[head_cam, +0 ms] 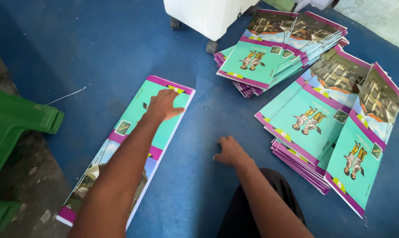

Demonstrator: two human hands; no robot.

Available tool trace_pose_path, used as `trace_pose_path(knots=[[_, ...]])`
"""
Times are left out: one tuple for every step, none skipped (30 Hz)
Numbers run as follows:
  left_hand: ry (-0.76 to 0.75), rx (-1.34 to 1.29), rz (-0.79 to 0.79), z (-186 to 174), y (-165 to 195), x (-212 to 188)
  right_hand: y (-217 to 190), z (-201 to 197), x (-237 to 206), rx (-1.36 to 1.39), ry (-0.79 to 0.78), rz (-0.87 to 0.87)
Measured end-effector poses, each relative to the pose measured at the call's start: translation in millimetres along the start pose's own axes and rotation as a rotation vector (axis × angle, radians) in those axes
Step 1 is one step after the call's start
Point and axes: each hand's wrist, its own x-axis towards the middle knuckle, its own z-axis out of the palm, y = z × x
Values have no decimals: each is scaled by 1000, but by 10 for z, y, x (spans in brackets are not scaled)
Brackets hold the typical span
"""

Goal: The person sits on the floor and assembles booklets by inserting printed sheets into folded covers. They repeatedly pick up a cover, insert a sheet, and place the assembled booklet into a growing stack.

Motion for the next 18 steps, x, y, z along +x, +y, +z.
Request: trace_pose_path(knots=[[-51,35,-3,13,87,72,-13,4,-25,11,-9,8],[-72,71,-11,32,160,136,-20,2,-43,21,-17,15],[-92,108,-20,47,208,194,-37,5,-54,46,-4,18],[-113,146,-30,68,236,238,-50,12,-68,69,7,22],[-103,151,-20,99,255,275,-51,18,-88,93,17,26],[-92,159,-9,130,268,312,-52,25,-103,106,19,25],[-79,167,2,155,276,352,-50,28,-110,119,22,22],[-103,204,-3,181,282,387,-47,31,-114,131,25,19],[-129,240,-9,219,294,410,-38,39,-126,152,30,6],[-154,277,-14,254,308,434,-27,44,-135,172,35,-6],[-156,250,-30,281,312,450,-16,49,-139,193,42,-19],[-157,223,-46,305,312,460,-7,55,-141,205,36,-16],[-158,195,-62,330,320,469,4,59,-140,215,32,-14],[-144,195,-61,353,329,476,13,62,-136,226,27,-13],[-130,196,-61,371,339,477,23,70,-134,237,28,-7],[-115,197,-62,385,350,474,33,77,-132,249,29,-4],[-90,194,-56,409,356,468,37,85,-114,262,31,-2],[-65,191,-51,443,368,453,40,93,-91,272,27,9]])
